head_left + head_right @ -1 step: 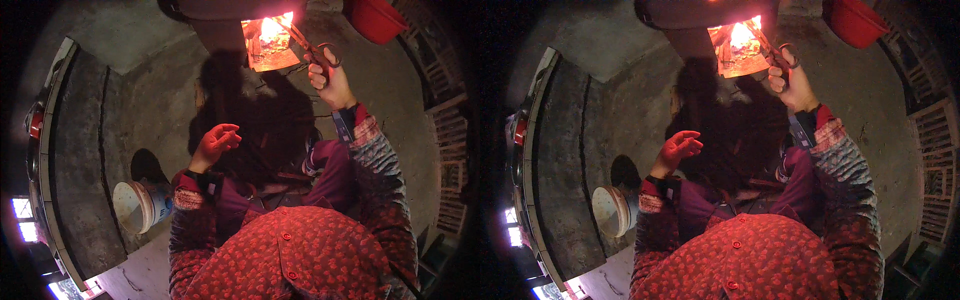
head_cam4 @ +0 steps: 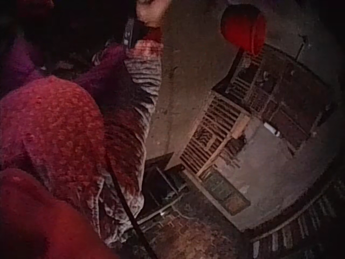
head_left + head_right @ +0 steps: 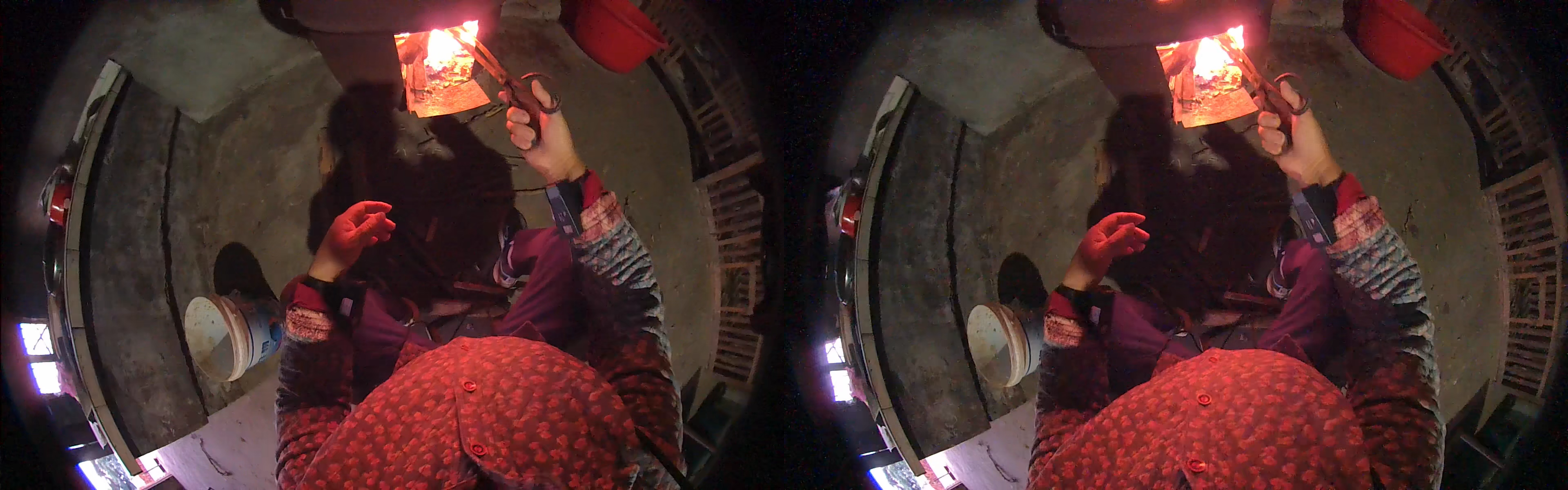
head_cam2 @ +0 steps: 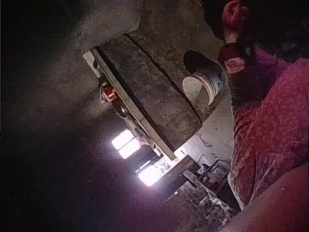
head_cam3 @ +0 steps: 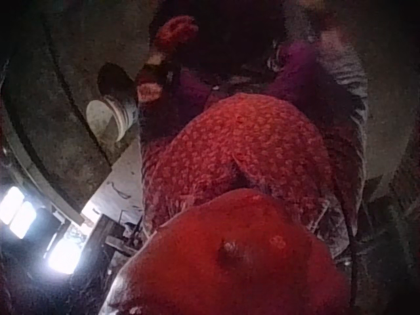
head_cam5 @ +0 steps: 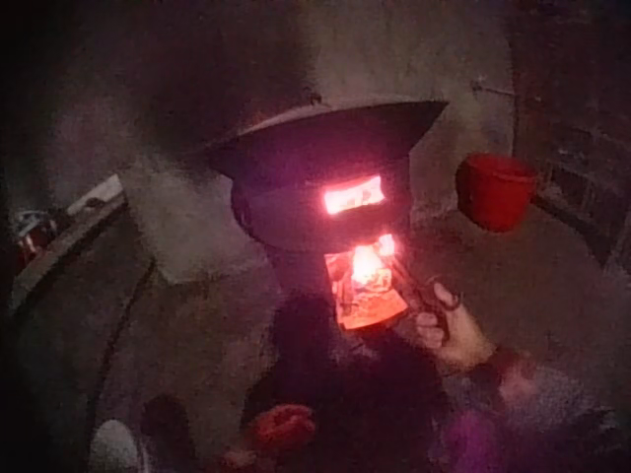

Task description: The person sits on the floor in front of a wood-burning stove and uses a metal poker to adjust burning logs and embers. The person repeatedly pokes and rearranges the fuel to maintain the fire, then stands and walks out of the room.

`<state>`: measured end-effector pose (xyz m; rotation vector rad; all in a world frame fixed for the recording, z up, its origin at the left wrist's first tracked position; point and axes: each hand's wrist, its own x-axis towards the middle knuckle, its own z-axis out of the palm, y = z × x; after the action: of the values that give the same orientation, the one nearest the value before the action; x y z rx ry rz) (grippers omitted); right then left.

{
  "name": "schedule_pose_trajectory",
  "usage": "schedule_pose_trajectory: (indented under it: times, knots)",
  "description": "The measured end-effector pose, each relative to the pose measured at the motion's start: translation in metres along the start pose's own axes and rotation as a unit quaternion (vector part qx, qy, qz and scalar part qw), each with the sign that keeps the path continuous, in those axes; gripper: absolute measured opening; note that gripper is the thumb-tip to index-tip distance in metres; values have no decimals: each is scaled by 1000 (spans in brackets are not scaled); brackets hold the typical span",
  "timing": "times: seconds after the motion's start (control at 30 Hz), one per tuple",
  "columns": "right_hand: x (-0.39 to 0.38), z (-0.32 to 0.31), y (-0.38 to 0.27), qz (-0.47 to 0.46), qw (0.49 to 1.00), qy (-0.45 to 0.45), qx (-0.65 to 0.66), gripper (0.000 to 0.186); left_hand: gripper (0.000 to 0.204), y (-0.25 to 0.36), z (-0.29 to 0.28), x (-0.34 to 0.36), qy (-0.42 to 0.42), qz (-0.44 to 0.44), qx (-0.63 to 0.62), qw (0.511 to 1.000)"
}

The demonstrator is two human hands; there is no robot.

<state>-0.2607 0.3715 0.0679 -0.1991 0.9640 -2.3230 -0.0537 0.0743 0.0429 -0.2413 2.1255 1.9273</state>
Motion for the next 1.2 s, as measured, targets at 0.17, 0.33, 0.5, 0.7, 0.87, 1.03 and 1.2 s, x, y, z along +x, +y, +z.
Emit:
schedule_pose_trajectory:
  times: [0.17,0.33,0.5,0.7,0.87,1.03,1.2]
  knots:
    - [-29,7,-7,52,997,44,-27,54,37,3,3,4,-11,5,18,1000]
    - [-37,2,-8,106,991,71,-27,52,35,2,4,12,-17,6,13,1000]
    - [-37,0,-2,100,993,25,-64,49,33,-1,5,15,-8,-1,17,1000]
    - [-24,1,4,110,993,-29,-15,37,34,-3,4,15,-2,-9,8,1000]
    - [-13,0,11,102,994,-48,6,37,36,-2,3,14,-5,-8,15,1000]
    - [-4,4,15,105,994,-16,-5,44,36,-3,3,15,0,-2,16,1000]
    - [-6,6,13,104,995,-12,-9,45,37,-4,3,16,-1,0,6,1000]
